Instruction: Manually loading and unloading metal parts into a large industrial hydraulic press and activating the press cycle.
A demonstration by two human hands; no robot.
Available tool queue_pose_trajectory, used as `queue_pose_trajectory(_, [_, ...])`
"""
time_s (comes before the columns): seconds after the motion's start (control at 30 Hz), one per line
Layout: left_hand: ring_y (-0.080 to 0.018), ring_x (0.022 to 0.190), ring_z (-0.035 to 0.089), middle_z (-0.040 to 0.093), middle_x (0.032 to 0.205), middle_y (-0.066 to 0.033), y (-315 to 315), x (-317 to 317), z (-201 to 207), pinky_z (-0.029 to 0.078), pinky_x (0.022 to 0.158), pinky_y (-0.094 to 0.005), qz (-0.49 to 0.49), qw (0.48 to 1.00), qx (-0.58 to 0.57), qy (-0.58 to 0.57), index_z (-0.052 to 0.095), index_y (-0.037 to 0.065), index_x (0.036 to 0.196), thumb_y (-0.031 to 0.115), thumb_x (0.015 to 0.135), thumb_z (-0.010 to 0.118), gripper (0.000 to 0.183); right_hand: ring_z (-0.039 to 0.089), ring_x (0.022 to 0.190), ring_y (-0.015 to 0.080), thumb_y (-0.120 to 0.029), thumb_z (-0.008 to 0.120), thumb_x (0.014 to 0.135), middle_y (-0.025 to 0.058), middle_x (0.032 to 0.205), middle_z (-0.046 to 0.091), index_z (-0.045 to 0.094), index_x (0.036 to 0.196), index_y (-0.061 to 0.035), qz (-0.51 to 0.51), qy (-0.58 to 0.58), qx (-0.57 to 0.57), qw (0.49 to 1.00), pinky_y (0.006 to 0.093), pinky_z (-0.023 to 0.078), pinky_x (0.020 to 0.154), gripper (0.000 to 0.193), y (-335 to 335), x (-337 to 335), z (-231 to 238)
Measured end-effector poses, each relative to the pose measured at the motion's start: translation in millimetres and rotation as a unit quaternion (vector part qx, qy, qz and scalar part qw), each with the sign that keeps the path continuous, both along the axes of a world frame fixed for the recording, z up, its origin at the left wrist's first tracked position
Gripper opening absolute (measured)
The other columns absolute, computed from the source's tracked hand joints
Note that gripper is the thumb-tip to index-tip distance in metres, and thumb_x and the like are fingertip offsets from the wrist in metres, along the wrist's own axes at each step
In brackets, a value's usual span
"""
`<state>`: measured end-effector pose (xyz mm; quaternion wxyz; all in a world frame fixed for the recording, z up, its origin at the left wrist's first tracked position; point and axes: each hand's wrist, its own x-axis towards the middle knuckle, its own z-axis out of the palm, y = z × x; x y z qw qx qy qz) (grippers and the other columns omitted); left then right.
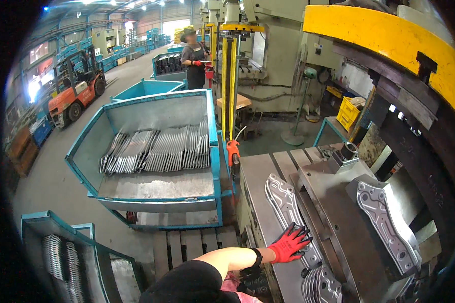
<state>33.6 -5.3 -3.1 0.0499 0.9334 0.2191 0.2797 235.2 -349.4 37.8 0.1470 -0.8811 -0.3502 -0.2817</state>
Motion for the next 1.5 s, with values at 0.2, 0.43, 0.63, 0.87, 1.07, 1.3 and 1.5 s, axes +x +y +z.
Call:
queue_pose_trajectory(0.2, [-0.0379,0.124,0.035,0.040,0.133,-0.0179,-0.5,-1.8,2.2,0.013,0.107,-0.0599,-0.004,1.000,0.000,-0.004,0.038,0.011,0.134,0.042,0.080,0.053,0.064,0.055,0.104,0.0327,-0.042,0.056,0.086,0.0175,0.111,0.060,0.058,0.120,-0.0097,0.002,0.042,0.001,0.999,0.0407,0.041,0.093,0.046,2.5,-0.6,2.9])
queue_pose_trajectory(0.43, [-0.0378,0.126,0.034,0.038,0.135,-0.0182,0.6,-1.2,0.2,0.013,0.107,-0.0595,-0.004,1.000,-0.006,0.015,0.037,0.011,0.135,0.043,0.080,0.054,0.066,0.051,0.111,0.0352,-0.044,0.051,0.088,0.0206,0.120,0.055,0.053,0.125,-0.0082,-0.070,0.218,-0.048,0.972,0.0414,0.037,0.097,0.052,16.1,-24.7,41.5])
queue_pose_trajectory(0.63, [-0.0378,0.126,0.034,0.038,0.135,-0.0185,0.7,-1.9,0.2,0.013,0.107,-0.0593,-0.003,1.000,-0.003,0.012,0.037,0.011,0.135,0.043,0.081,0.053,0.065,0.043,0.120,0.0358,-0.044,0.048,0.090,0.0224,0.128,0.048,0.048,0.130,-0.0083,-0.057,0.295,-0.024,0.954,0.0402,0.030,0.103,0.054,20.1,-27.0,51.1])
queue_pose_trajectory(0.87, [-0.0376,0.126,0.034,0.039,0.133,-0.0180,-0.8,1.0,2.5,0.013,0.107,-0.0593,-0.004,1.000,-0.004,0.007,0.037,0.012,0.135,0.042,0.081,0.053,0.064,0.042,0.121,0.0368,-0.043,0.047,0.090,0.0226,0.130,0.046,0.044,0.132,-0.0068,-0.054,0.323,-0.037,0.944,0.0388,0.030,0.104,0.056,24.1,-26.2,59.7])
queue_pose_trajectory(1.07, [-0.0379,0.126,0.034,0.039,0.133,-0.0179,1.5,-2.1,4.1,0.013,0.107,-0.0594,-0.012,1.000,-0.006,0.000,0.036,0.012,0.136,0.041,0.080,0.053,0.065,0.047,0.115,0.0380,-0.042,0.051,0.089,0.0228,0.126,0.049,0.046,0.131,-0.0065,-0.034,0.258,-0.010,0.965,0.0410,0.036,0.099,0.054,17.0,-19.8,38.8])
queue_pose_trajectory(1.3, [-0.0385,0.124,0.036,0.040,0.132,-0.0187,-0.1,-5.4,-0.4,0.014,0.107,-0.0597,-0.007,1.000,-0.003,0.004,0.038,0.012,0.135,0.041,0.081,0.053,0.063,0.051,0.110,0.0377,-0.041,0.054,0.088,0.0224,0.124,0.051,0.049,0.128,-0.0058,-0.044,0.197,-0.040,0.979,0.0410,0.040,0.094,0.054,6.4,-12.7,20.3])
queue_pose_trajectory(1.5, [-0.0391,0.120,0.039,0.046,0.126,-0.0183,6.4,18.4,-2.1,0.022,0.104,-0.0591,-0.040,0.999,-0.027,0.015,0.051,0.013,0.123,0.037,0.066,0.066,0.064,0.045,0.120,0.0293,-0.025,0.054,0.088,0.0171,0.130,0.049,0.044,0.130,-0.0004,-0.029,0.302,0.086,0.949,0.0371,0.031,0.103,0.050,-15.7,21.5,-28.5])
